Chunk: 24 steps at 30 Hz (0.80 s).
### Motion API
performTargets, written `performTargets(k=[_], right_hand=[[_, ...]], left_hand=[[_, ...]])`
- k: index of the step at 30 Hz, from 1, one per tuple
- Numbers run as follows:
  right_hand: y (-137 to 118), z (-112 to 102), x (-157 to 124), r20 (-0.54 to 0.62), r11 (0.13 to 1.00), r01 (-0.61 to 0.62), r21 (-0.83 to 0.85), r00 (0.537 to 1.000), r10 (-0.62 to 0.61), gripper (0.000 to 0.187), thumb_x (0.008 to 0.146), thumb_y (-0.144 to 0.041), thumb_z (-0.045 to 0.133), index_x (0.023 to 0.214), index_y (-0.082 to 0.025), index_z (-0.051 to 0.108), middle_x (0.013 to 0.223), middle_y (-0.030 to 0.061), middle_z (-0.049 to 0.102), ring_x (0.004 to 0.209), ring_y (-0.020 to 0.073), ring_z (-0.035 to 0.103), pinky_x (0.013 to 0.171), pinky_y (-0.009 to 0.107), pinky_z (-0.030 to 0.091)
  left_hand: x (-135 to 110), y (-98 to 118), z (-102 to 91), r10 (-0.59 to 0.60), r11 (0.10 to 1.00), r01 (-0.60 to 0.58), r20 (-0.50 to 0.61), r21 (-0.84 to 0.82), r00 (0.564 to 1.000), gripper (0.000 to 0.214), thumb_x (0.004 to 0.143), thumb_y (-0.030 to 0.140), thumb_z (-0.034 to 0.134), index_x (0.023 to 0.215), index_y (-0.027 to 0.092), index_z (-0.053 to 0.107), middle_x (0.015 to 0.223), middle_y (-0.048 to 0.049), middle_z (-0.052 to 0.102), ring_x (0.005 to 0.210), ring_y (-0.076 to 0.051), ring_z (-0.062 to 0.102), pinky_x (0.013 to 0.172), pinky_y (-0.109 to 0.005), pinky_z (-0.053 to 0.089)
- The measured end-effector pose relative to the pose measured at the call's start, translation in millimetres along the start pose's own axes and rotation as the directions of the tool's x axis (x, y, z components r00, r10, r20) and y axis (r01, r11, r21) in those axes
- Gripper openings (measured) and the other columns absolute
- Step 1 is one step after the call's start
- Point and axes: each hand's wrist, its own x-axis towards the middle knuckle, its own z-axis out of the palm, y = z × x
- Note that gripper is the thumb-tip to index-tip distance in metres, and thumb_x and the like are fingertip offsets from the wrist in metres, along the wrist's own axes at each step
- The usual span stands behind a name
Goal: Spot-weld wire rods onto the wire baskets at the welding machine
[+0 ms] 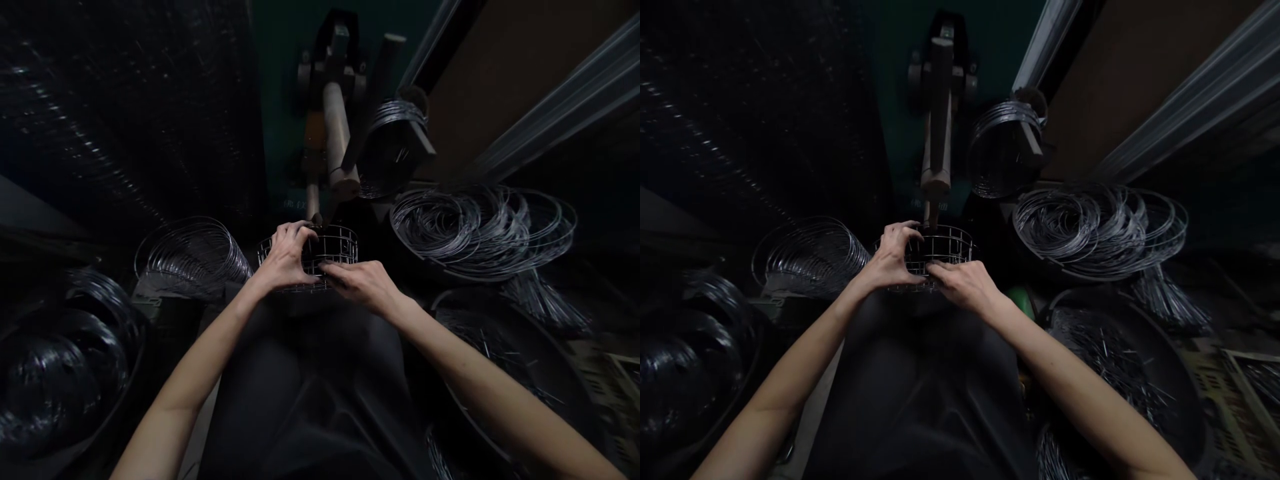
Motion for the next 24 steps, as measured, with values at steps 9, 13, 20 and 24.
performTargets(k=[9, 13, 20, 24], right_hand=[[10, -3, 12, 0.007, 1.0, -0.023, -0.016, 1.0, 0.023, 0.028, 0.092, -0.03, 0.05, 0.115, -0.027, 0.066, 0.104, 0.0015, 0.073, 0.074, 0.0142, 0.069, 0.051, 0.021, 0.039], [12, -6, 17, 0.019, 1.0, -0.026, -0.007, 0.999, 0.027, 0.027, 0.091, -0.031, 0.051, 0.112, -0.026, 0.067, 0.102, 0.0008, 0.074, 0.075, 0.0153, 0.069, 0.051, 0.022, 0.038], [12, -13, 19, 0.089, 0.994, -0.085, 0.063, 0.993, 0.079, 0.028, 0.09, -0.028, 0.054, 0.115, -0.028, 0.066, 0.102, 0.0005, 0.074, 0.081, 0.0163, 0.069, 0.057, 0.022, 0.043], [18, -10, 25, 0.068, 0.989, -0.128, 0.069, 0.99, 0.123, 0.031, 0.091, -0.024, 0.053, 0.119, -0.029, 0.065, 0.106, -0.0004, 0.073, 0.084, 0.0172, 0.07, 0.061, 0.023, 0.046]], left_hand=[[15, -5, -4.6, -0.023, 0.999, 0.023, 0.001, -0.032, 1.0, 0.076, 0.05, 0.036, 0.085, 0.113, 0.023, 0.044, 0.131, -0.0113, 0.041, 0.122, -0.035, 0.035, 0.097, -0.05, 0.037], [20, -8, -6.6, -0.033, 0.998, 0.034, 0.022, -0.047, 0.999, 0.077, 0.049, 0.037, 0.085, 0.112, 0.022, 0.045, 0.127, -0.0104, 0.045, 0.118, -0.035, 0.038, 0.095, -0.05, 0.039], [23, -12, -8.6, -0.013, 0.996, 0.014, 0.012, -0.083, 1.0, 0.083, 0.048, 0.044, 0.086, 0.115, 0.019, 0.044, 0.115, -0.0088, 0.047, 0.108, -0.031, 0.042, 0.092, -0.048, 0.042], [33, -12, -12.4, -0.082, 0.994, 0.084, 0.036, -0.07, 0.996, 0.083, 0.047, 0.04, 0.086, 0.116, 0.02, 0.044, 0.113, -0.0081, 0.047, 0.109, -0.032, 0.042, 0.092, -0.048, 0.043]])
